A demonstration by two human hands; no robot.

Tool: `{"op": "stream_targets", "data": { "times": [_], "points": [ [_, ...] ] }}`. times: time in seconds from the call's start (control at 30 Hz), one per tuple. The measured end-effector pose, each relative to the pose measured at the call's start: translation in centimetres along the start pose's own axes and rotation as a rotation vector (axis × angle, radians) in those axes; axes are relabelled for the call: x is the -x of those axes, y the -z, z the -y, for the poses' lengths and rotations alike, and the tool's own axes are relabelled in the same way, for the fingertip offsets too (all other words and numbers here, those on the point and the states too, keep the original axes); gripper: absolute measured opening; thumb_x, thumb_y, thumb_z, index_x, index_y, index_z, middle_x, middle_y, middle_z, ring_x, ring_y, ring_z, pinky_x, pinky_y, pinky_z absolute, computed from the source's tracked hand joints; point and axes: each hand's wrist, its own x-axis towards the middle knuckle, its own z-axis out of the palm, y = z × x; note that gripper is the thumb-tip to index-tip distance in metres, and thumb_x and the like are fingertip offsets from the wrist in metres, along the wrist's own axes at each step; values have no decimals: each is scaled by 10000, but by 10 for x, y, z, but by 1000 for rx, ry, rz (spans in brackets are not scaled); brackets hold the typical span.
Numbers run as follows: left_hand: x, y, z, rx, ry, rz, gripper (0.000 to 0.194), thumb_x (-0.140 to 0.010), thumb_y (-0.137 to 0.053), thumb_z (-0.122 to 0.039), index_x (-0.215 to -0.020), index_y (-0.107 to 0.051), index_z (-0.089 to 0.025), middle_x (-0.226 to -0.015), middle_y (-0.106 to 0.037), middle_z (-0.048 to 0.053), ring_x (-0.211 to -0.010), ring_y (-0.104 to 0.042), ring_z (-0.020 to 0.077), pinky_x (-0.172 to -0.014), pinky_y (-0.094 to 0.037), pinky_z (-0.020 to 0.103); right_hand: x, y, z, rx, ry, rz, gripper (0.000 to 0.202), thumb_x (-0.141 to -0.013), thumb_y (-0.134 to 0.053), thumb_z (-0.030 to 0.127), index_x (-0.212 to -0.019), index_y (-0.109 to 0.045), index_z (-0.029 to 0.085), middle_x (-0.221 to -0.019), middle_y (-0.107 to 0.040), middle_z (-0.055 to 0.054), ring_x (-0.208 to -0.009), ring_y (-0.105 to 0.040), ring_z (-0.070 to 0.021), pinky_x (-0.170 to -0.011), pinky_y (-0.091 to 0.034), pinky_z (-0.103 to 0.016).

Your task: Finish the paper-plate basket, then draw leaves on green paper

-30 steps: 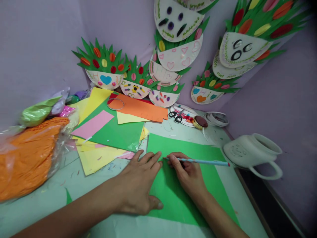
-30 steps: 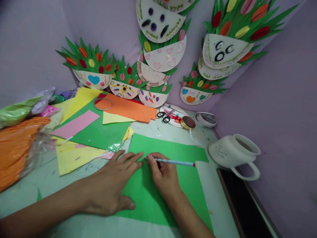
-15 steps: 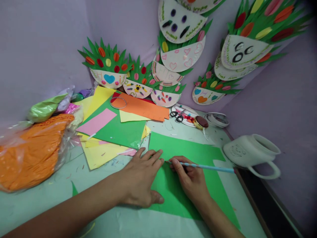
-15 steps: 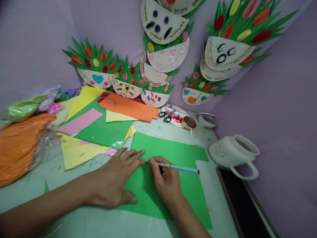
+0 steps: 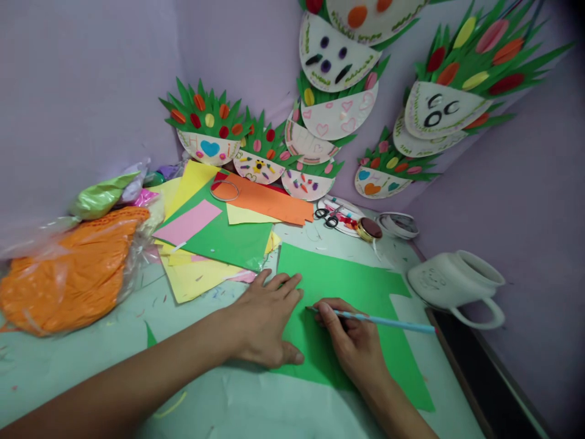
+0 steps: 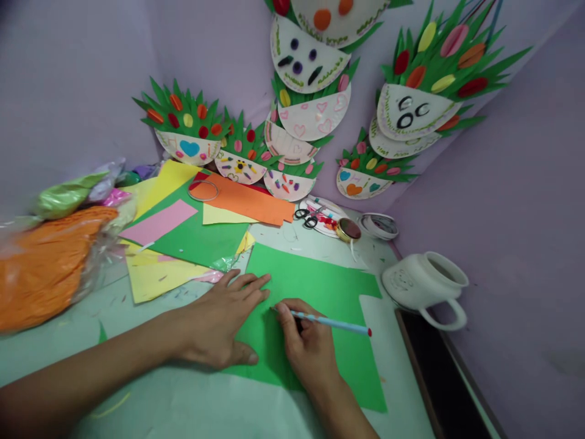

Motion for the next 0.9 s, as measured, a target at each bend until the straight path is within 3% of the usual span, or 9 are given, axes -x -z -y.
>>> {"op": "stream_targets", "data": {
  "times": [0.9],
  "points": [
    [3,-4,1,-26,-23,-50,880,-672,-574,-629,-1340,-371,-93,-1489,-202,188,-1346,-210,367,-1078,-134,556,32,1,11,72,43,39,260,-863,-505,343,-745,-653,165,-629,-645,-37,-572,-614,-154,-517,-477,-225]
  ]
}}
